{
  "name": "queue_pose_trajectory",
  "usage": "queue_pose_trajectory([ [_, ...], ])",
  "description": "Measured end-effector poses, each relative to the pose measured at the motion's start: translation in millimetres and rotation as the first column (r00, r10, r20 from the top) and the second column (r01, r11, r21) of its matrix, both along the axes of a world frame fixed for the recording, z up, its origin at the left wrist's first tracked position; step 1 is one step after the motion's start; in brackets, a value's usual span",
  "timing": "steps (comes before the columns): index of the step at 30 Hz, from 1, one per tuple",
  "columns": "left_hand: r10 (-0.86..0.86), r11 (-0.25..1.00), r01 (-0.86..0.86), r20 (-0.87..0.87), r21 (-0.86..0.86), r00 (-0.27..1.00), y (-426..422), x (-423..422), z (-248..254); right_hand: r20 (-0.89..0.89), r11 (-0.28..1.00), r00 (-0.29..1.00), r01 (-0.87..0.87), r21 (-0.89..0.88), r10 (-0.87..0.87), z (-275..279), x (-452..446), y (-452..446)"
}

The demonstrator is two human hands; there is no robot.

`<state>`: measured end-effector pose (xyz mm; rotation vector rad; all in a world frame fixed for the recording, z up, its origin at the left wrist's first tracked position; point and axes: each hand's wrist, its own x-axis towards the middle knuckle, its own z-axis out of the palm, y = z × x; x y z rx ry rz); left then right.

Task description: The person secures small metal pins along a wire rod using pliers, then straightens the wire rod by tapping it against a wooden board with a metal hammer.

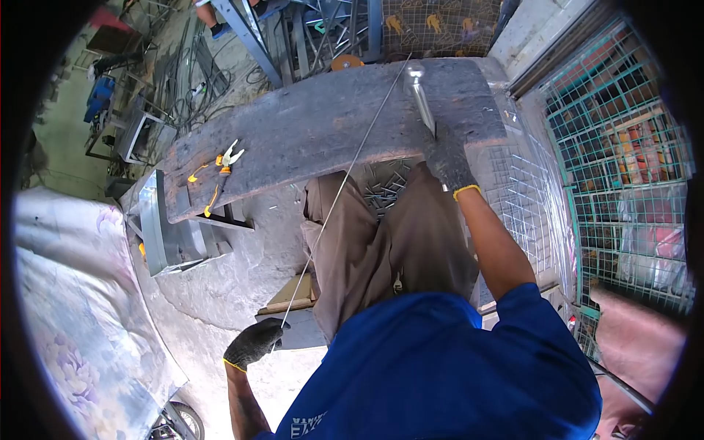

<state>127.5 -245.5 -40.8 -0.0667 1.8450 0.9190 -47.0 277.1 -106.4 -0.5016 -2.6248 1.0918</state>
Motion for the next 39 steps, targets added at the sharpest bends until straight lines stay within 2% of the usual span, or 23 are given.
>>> queue_pose_trajectory([
  [1, -0.044, 0.998, 0.049, -0.116, 0.034, 0.992, -5.5, 1.9, -6.1, -0.029, 0.999, 0.999, 0.035, -0.038, -0.036, -9.1, -1.6, 3.9],
  [2, -0.050, 0.998, 0.054, -0.121, 0.034, 0.991, -11.5, 2.9, -12.2, -0.033, 0.998, 0.999, 0.040, -0.039, -0.042, 1.0, -2.3, 4.7],
  [4, -0.114, 0.993, 0.121, -0.268, 0.011, 0.957, -22.1, 6.7, -21.5, 0.270, 0.943, 0.963, 0.098, -0.318, -0.009, 32.2, -0.7, 5.0],
  [5, -0.117, 0.992, 0.125, -0.270, 0.012, 0.956, -24.3, 5.8, -22.1, 0.267, 0.943, 0.964, 0.100, -0.318, -0.012, 29.7, 0.7, 6.9],
  [7, -0.293, 0.955, 0.294, -0.329, -0.049, 0.898, -28.4, 5.3, -24.0, -0.054, 0.996, 0.995, -0.083, 0.044, 0.086, 20.3, 3.1, 10.3],
  [11, -0.331, 0.940, 0.338, -0.361, -0.046, 0.872, -27.0, 10.4, -27.5, -0.076, 0.994, 0.991, -0.113, -0.004, 0.112, 24.5, 4.3, 0.9],
  [13, -0.115, 0.993, 0.119, -0.194, 0.009, 0.974, -26.7, 11.0, -28.4, -0.034, 0.974, 0.989, -0.137, 0.180, 0.145, 24.1, -2.1, -1.4],
  [14, -0.078, 0.997, 0.076, -0.149, -0.020, 0.986, -19.4, 8.7, -21.9, -0.039, 0.974, 0.989, -0.136, 0.181, 0.146, 29.2, -5.4, -1.5],
  [15, -0.078, 0.997, 0.076, -0.155, -0.020, 0.985, -16.7, 7.8, -16.2, 0.053, 0.978, 0.989, -0.146, 0.149, 0.139, 35.2, -8.9, -0.6],
  [16, -0.160, 0.987, 0.159, -0.195, -0.025, 0.968, -15.0, 4.3, -11.6, 0.143, 0.982, 0.981, -0.149, 0.118, 0.131, 40.9, -12.2, 0.1],
  [18, -0.238, 0.971, 0.237, -0.227, -0.031, 0.944, -19.2, 4.1, -16.8, 0.091, 0.993, 0.991, -0.107, 0.058, 0.102, 43.5, -5.2, -3.0],
  [20, -0.169, 0.983, 0.186, -0.402, 0.003, 0.900, -31.2, 15.9, -34.1, 0.058, 0.997, 0.995, -0.079, -0.005, 0.079, 32.3, -1.8, -2.5],
  [21, -0.165, 0.984, 0.180, -0.395, 0.002, 0.904, -23.4, 18.0, -25.5, 0.063, 0.999, 0.998, -0.026, 0.036, 0.023, 17.9, -1.3, -2.3],
  [23, 0.042, 0.994, -0.069, -0.271, -0.090, 0.962, -8.5, 13.6, -10.5, 0.058, 0.996, 0.997, 0.036, 0.080, -0.041, 8.9, 0.4, 2.4],
  [24, 0.077, 0.993, -0.098, -0.280, -0.064, 0.957, -10.4, 14.3, -11.4, 0.165, 0.976, 0.985, 0.087, -0.199, -0.054, 12.7, 1.5, 4.7],
  [25, 0.071, 0.994, -0.092, -0.284, -0.062, 0.956, -12.0, 13.6, -11.3, 0.268, 0.876, 0.963, 0.160, -0.455, -0.036, 17.2, 2.3, 7.3],
  [28, 0.092, 0.992, -0.113, -0.318, -0.048, 0.944, -13.2, 13.7, -10.8, 0.316, 0.823, 0.949, 0.169, -0.542, 0.013, 31.1, 4.0, 13.9],
  [29, 0.088, 0.993, -0.108, -0.349, -0.038, 0.933, -12.8, 13.6, -10.3, 0.314, 0.824, 0.949, 0.168, -0.541, 0.012, 29.1, 3.3, 18.9],
  [30, 0.084, 0.994, -0.103, -0.379, -0.031, 0.922, -13.1, 14.1, -9.8, 0.188, 0.952, 0.981, 0.010, -0.307, 0.051, 25.4, 2.7, 25.4],
  [31, 0.082, 0.994, -0.101, -0.380, -0.031, 0.921, -13.3, 15.0, -10.0, 0.075, 0.992, 0.989, -0.122, -0.031, 0.124, 22.0, 1.3, 29.9],
  [35, 0.112, 0.991, -0.134, -0.452, -0.018, 0.885, -8.4, 15.9, -9.4, 0.034, 0.993, 0.992, -0.120, -0.007, 0.121, 33.3, -5.4, 22.7],
  [37, 0.113, 0.991, -0.134, -0.482, -0.009, 0.869, -4.3, 17.7, -6.1, 0.061, 0.990, 0.996, -0.052, -0.129, 0.060, 38.7, -11.8, 15.9],
  [39, 0.050, 0.992, -0.106, -0.556, -0.069, 0.830, -1.0, 16.5, -4.1, 0.037, 0.993, 0.998, -0.053, -0.106, 0.057, 43.4, -18.7, 9.0],
])
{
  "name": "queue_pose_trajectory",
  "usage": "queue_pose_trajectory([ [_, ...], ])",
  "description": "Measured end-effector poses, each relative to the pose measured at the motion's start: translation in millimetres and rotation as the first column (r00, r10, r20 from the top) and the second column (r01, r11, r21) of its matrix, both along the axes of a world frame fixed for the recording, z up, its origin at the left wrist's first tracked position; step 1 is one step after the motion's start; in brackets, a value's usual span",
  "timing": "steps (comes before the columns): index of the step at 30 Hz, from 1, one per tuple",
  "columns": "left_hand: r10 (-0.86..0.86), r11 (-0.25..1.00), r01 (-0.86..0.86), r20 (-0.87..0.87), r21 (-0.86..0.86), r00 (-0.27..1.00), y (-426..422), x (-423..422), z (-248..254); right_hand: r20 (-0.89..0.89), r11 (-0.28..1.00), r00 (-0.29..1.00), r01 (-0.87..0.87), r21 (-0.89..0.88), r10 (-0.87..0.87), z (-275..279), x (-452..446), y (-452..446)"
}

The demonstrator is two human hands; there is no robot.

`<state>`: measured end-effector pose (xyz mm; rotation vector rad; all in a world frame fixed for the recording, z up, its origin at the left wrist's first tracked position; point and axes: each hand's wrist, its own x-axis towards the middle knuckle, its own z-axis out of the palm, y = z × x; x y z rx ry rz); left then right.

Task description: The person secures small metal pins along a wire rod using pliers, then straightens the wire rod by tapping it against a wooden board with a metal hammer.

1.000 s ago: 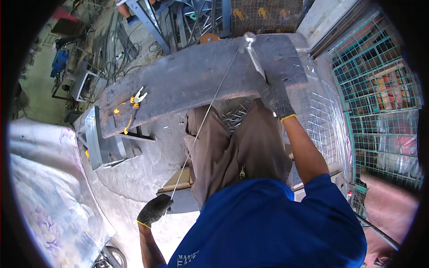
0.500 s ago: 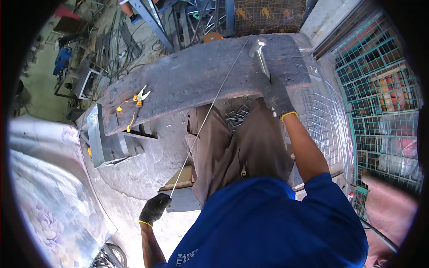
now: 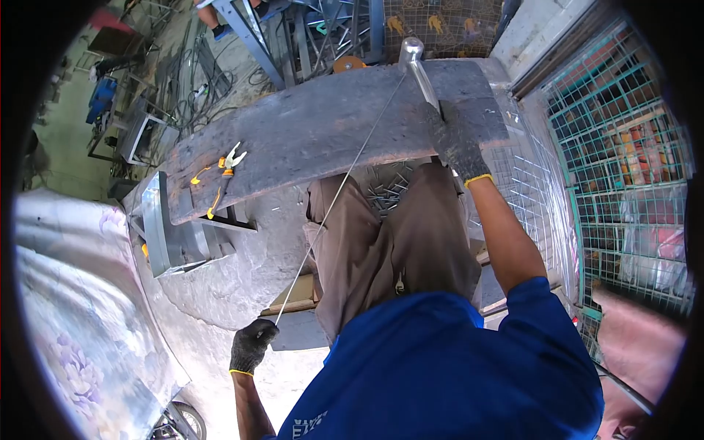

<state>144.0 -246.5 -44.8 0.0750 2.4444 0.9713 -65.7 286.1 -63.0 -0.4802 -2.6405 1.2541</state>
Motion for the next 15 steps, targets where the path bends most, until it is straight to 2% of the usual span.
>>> queue_pose_trajectory([
  [2, 0.004, 1.000, -0.003, 0.006, -0.030, 1.000, 0.9, -0.4, 2.8, -0.025, 1.000, 1.000, 0.008, 0.021, -0.007, -0.3, -4.7, -2.5],
  [4, 0.005, 0.998, -0.004, 0.014, -0.057, 1.000, 2.9, -0.5, 4.9, 0.048, 0.966, 0.998, 0.031, 0.258, -0.044, -8.1, -7.8, -1.6],
  [5, 0.011, 0.997, -0.010, 0.012, -0.080, 1.000, 4.3, -0.5, 5.8, 0.047, 0.965, 0.998, 0.028, 0.260, -0.042, -8.9, -10.7, 2.7],
  [7, 0.018, 0.995, -0.017, 0.007, -0.102, 1.000, 4.2, -2.0, 4.8, 0.128, 0.966, 0.987, -0.127, 0.223, 0.100, -10.1, -17.3, 15.4],
  [8, 0.016, 0.995, -0.017, -0.011, -0.098, 1.000, 3.5, -2.0, 2.9, 0.129, 0.965, 0.986, -0.133, 0.227, 0.105, -13.3, -17.2, 18.9],
  [10, 0.028, 0.996, -0.029, -0.018, -0.088, 0.999, 2.9, 1.1, -1.9, -0.020, 0.998, 0.998, -0.051, 0.047, 0.052, -22.2, -16.0, 23.9],
  [14, 0.008, 0.997, -0.010, -0.018, -0.077, 1.000, -1.2, 1.2, -1.6, -0.074, 0.999, 0.997, -0.012, 0.053, 0.016, 6.3, -14.7, 10.4],
  [15, 0.015, 0.996, -0.015, 0.004, -0.088, 1.000, -1.5, 0.7, -1.3, -0.051, 0.988, 0.999, 0.012, 0.154, -0.004, 8.8, -17.4, 10.7],
])
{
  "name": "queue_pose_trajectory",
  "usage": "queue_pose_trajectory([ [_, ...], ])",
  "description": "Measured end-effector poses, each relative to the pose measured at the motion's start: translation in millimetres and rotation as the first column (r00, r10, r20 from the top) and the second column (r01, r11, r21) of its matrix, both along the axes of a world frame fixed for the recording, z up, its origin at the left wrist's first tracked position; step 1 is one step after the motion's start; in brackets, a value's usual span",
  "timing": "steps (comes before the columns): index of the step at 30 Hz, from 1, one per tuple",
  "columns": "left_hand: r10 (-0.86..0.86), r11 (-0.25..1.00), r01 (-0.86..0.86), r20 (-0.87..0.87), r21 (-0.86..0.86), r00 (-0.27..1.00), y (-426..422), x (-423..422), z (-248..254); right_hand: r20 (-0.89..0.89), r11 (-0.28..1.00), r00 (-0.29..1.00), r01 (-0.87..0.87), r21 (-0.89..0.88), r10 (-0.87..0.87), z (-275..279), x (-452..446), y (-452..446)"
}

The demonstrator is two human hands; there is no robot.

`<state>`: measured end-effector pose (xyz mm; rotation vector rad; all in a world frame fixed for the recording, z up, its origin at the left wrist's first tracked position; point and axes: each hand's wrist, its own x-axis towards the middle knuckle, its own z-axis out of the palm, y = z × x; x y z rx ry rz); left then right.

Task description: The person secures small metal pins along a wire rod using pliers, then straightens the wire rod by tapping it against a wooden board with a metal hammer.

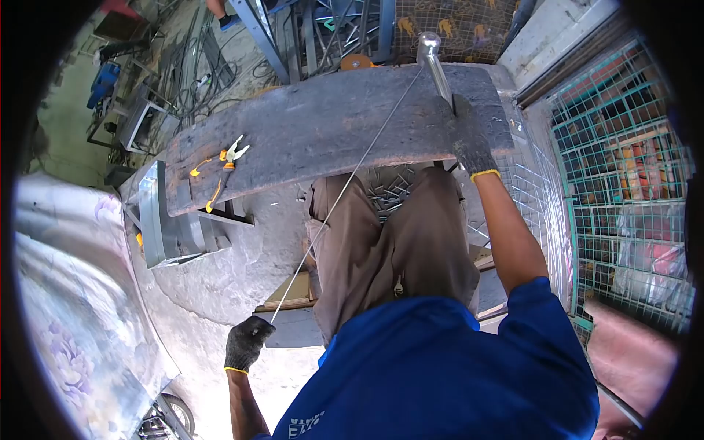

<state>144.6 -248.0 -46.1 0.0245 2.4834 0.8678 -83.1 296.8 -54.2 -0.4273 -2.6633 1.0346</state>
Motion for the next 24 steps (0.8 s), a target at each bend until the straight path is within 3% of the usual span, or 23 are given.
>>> queue_pose_trajectory([
  [2, 0.007, 1.000, -0.006, 0.020, -0.012, 1.000, 0.5, -1.2, 0.9, 0.019, 0.995, 0.999, 0.025, 0.101, -0.027, -8.1, -8.9, 8.7],
  [5, -0.018, 1.000, 0.017, -0.026, -0.020, 1.000, 3.7, -2.4, 3.1, 0.067, 0.969, 0.994, -0.100, 0.226, 0.087, -30.0, -20.8, 26.6],
  [7, 0.039, 0.999, -0.039, 0.016, 0.026, 0.999, 4.5, -2.0, 5.6, 0.103, 0.995, 0.994, -0.055, 0.077, 0.047, -12.2, -17.9, 13.9],
  [11, 0.077, 0.996, -0.077, 0.004, 0.044, 0.997, 8.0, -0.2, 4.6, 0.127, 0.999, 0.992, -0.021, 0.032, 0.017, -11.7, 1.0, -0.4],
  [13, 0.024, 0.999, -0.023, -0.020, 0.034, 1.000, 6.0, -0.5, -1.9, -0.006, 0.998, 0.999, -0.052, 0.039, 0.052, -32.3, 8.5, 4.1],
  [17, 0.013, 1.000, -0.013, 0.037, -0.001, 0.999, 7.0, -4.6, -3.9, 0.051, 0.998, 0.998, -0.045, 0.036, 0.043, -12.4, 26.1, -9.4],
  [22, -0.022, 1.000, 0.022, 0.029, -0.003, 0.999, 8.8, -7.0, -5.1, 0.092, 0.975, 0.985, -0.126, -0.181, 0.144, 19.5, 43.2, -29.7],
  [24, -0.017, 1.000, 0.017, 0.045, 0.015, 0.999, 6.3, -6.7, -8.8, 0.047, 0.978, 0.989, -0.132, -0.163, 0.142, -4.4, 47.7, -36.5],
])
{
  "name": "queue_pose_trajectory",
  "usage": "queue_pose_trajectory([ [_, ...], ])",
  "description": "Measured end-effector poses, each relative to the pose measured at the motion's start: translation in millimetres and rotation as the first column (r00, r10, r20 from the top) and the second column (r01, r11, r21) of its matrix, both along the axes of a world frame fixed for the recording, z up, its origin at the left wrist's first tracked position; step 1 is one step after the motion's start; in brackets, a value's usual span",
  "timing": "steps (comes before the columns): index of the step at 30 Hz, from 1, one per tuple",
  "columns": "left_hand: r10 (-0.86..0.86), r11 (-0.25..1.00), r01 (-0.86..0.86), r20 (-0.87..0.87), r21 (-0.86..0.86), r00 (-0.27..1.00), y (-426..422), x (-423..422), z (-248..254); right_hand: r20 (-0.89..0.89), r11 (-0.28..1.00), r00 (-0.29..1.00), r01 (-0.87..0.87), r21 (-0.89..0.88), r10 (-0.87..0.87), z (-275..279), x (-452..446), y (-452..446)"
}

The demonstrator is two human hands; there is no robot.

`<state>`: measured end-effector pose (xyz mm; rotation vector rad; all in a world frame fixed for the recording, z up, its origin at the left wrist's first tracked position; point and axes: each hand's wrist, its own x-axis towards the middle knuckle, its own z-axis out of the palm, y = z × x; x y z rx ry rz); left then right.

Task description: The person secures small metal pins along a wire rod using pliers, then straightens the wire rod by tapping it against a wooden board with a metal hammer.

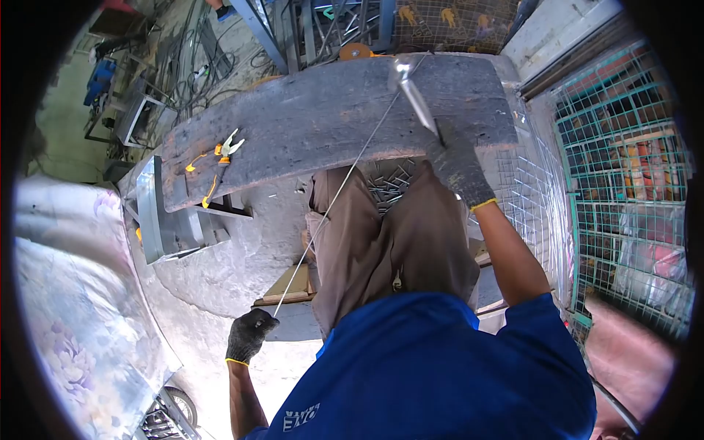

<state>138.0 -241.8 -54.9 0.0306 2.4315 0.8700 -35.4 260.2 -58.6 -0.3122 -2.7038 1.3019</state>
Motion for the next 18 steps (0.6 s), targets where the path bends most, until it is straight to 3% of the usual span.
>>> queue_pose_trajectory([
  [4, -0.001, 0.998, 0.001, -0.007, 0.065, 1.000, 3.7, -2.5, 0.6, -0.107, 0.995, 0.990, -0.085, 0.054, 0.090, -9.1, 8.9, -8.8],
  [7, 0.011, 0.999, -0.013, 0.056, 0.029, 0.998, 9.7, -6.3, 9.3, 0.029, 0.998, 0.998, -0.054, 0.012, 0.053, -5.4, 14.3, -16.8],
  [11, 0.018, 0.999, -0.018, 0.008, 0.047, 1.000, 4.9, -6.6, -0.5, 0.124, 0.998, 0.992, -0.014, 0.057, 0.007, -7.3, 13.0, -23.7],
  [13, -0.002, 0.998, 0.004, -0.029, 0.068, 1.000, 3.3, -7.6, -4.1, 0.208, 0.998, 0.977, -0.048, -0.042, 0.056, 5.9, 16.6, -23.7],
  [18, -0.026, 0.999, 0.026, -0.014, 0.041, 1.000, 18.1, -17.6, 3.1, 0.126, 0.996, 0.988, -0.084, -0.013, 0.085, 4.4, 27.3, -23.1],
])
